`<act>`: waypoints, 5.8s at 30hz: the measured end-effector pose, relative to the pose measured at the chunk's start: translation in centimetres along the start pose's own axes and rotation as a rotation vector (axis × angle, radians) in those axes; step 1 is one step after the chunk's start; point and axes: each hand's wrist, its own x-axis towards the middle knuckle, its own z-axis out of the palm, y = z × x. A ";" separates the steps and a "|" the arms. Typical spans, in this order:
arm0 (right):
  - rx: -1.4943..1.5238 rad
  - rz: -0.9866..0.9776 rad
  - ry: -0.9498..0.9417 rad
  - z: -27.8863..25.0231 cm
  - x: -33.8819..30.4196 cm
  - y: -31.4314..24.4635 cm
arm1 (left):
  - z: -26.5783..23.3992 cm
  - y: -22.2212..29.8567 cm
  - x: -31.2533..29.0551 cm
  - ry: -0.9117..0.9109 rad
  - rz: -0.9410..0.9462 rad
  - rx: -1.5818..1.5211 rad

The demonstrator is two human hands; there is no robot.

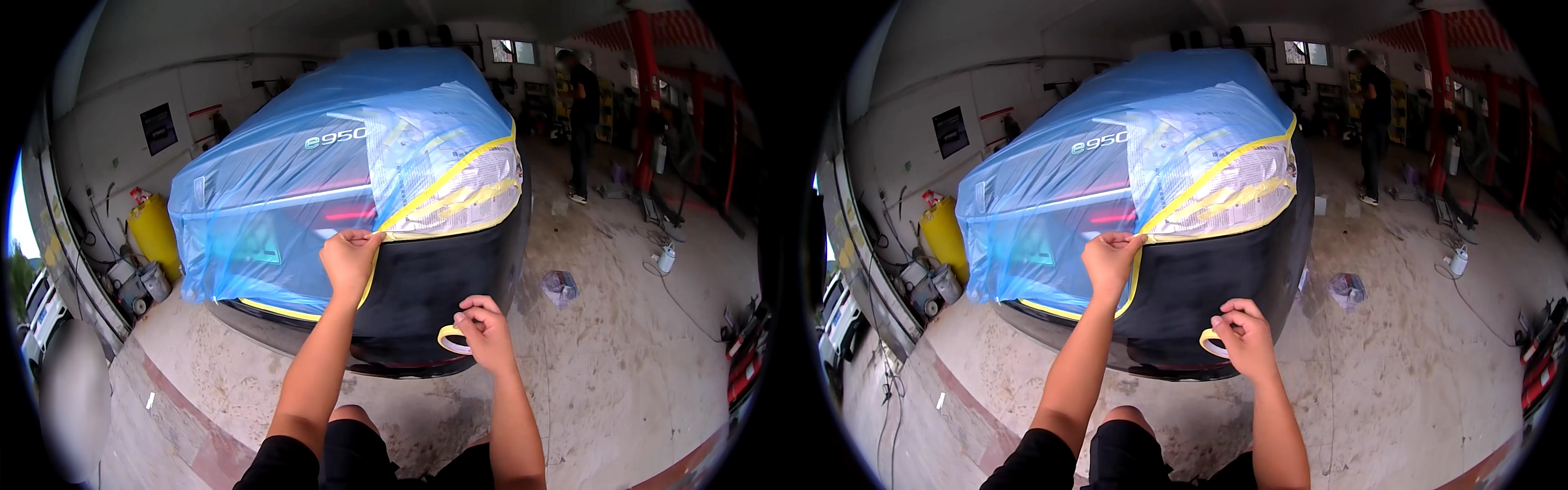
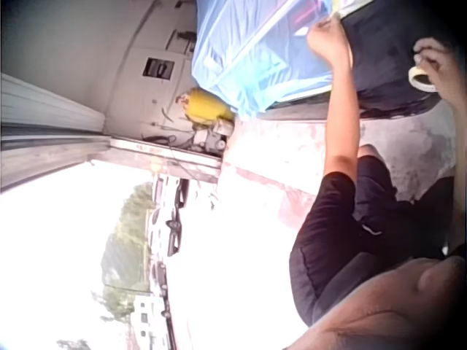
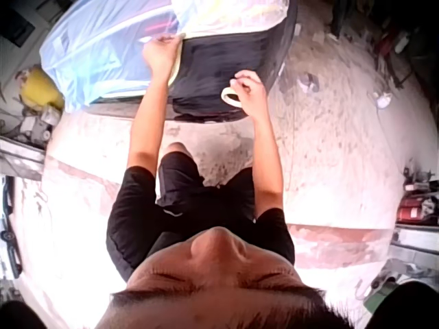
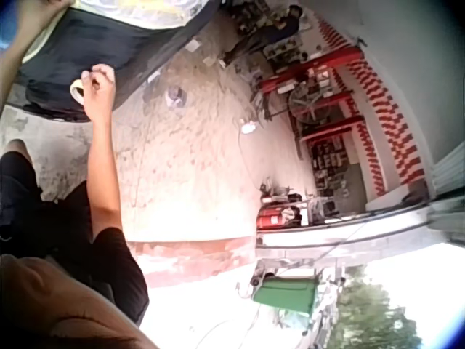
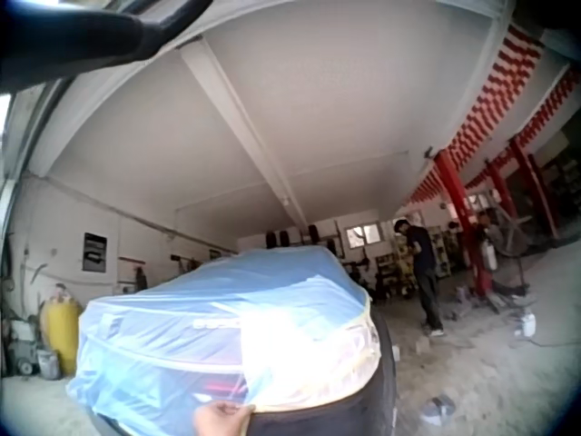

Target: The person applies yellow masking tape along the edges of a blue protective plastic sheet covering the rear of a car. They smooth the tape onto the plastic and the car's bumper, then tear off pieces to continue the process around the rear corners and lower bumper area.

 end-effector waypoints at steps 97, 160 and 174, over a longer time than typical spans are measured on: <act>0.250 0.286 -0.091 11.4 -17.0 7.0 | -4.2 -18.7 -13.0 0.240 0.086 0.152; 0.714 1.233 0.692 4.7 -34.6 13.8 | -4.0 -18.8 -43.5 -1.022 -0.702 -0.287; 0.052 0.764 0.373 -1.0 -32.5 6.4 | -6.0 -15.6 -43.8 -1.180 -1.345 -0.987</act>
